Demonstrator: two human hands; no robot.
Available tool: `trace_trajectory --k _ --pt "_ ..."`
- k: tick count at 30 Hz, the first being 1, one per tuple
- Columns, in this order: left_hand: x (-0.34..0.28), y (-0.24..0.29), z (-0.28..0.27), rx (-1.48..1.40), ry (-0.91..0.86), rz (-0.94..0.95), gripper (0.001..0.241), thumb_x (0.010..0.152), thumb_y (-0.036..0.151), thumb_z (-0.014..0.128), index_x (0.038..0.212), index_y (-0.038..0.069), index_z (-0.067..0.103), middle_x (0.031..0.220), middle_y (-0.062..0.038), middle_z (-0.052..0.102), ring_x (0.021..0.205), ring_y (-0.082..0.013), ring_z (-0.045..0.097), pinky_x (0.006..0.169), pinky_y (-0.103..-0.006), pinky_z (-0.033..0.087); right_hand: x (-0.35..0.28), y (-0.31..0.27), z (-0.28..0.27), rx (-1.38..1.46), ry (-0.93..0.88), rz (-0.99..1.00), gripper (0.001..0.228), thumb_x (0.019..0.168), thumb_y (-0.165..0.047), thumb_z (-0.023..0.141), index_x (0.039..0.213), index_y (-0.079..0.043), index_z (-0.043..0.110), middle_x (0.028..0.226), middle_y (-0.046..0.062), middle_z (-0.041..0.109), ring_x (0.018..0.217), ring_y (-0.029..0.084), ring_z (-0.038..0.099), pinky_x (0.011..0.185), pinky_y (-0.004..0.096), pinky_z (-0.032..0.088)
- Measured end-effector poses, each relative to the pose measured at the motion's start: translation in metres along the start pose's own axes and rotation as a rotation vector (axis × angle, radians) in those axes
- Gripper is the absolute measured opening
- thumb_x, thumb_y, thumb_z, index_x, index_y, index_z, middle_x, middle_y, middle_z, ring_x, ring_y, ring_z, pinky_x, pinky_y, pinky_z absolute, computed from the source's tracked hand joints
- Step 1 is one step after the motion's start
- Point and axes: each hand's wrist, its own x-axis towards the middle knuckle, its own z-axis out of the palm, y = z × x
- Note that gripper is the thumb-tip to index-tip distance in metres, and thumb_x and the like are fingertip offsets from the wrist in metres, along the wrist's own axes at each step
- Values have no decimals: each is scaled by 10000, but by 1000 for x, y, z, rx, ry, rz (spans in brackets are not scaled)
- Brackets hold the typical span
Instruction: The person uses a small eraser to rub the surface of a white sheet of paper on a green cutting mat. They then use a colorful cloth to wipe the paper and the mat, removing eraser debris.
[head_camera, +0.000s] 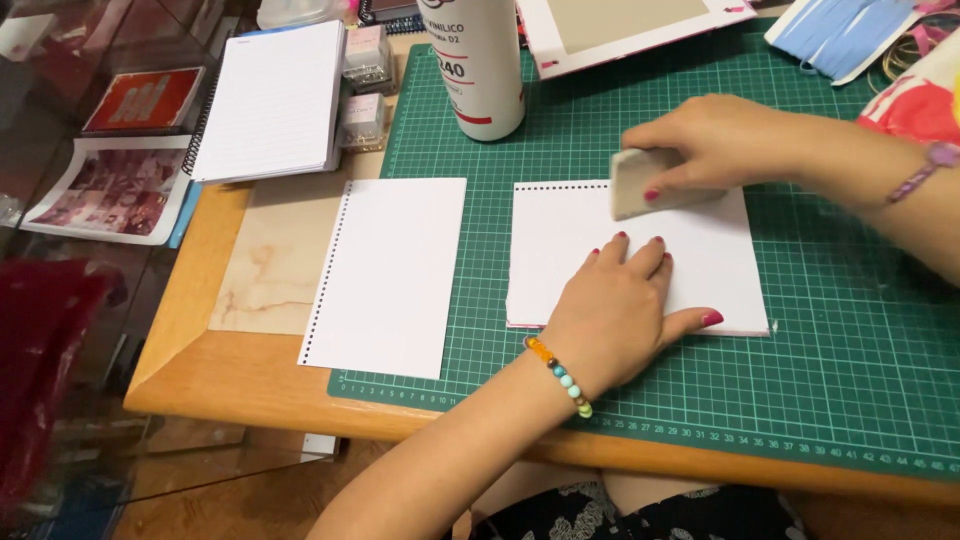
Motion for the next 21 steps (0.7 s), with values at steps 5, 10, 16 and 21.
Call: trace_trajectory --k 5,10,16,21 --pt "2 2 -2 14 -17 -14 840 919 686 328 1101 -22 742 1133 -95 654 1107 -371 531 870 -481 488 22 -16 7 -28 153 -2 323 866 -460 691 1025 -225 537 791 0 708 774 289 677 632 455 442" --pt "1 3 1 40 -32 -18 871 909 704 320 1187 -25 708 1186 -92 637 1172 -385 521 920 -495 478 26 -32 5 44 198 139 307 891 -469 676 1059 -229 584 814 62 732 780 338 673 644 472 456" --pt "-2 5 0 43 12 -4 833 899 704 354 1104 -7 736 1117 -82 643 1077 -358 543 841 -483 502 23 -21 -3 12 335 153 351 882 -480 659 1102 -208 633 944 126 762 876 408 714 704 533 527" --pt "-1 3 -1 41 28 -3 831 898 704 343 1096 0 738 1110 -74 645 1071 -352 534 860 -476 495 7 -30 -17 243 186 151 405 755 -552 766 949 -203 702 828 42 727 767 235 628 666 383 394"
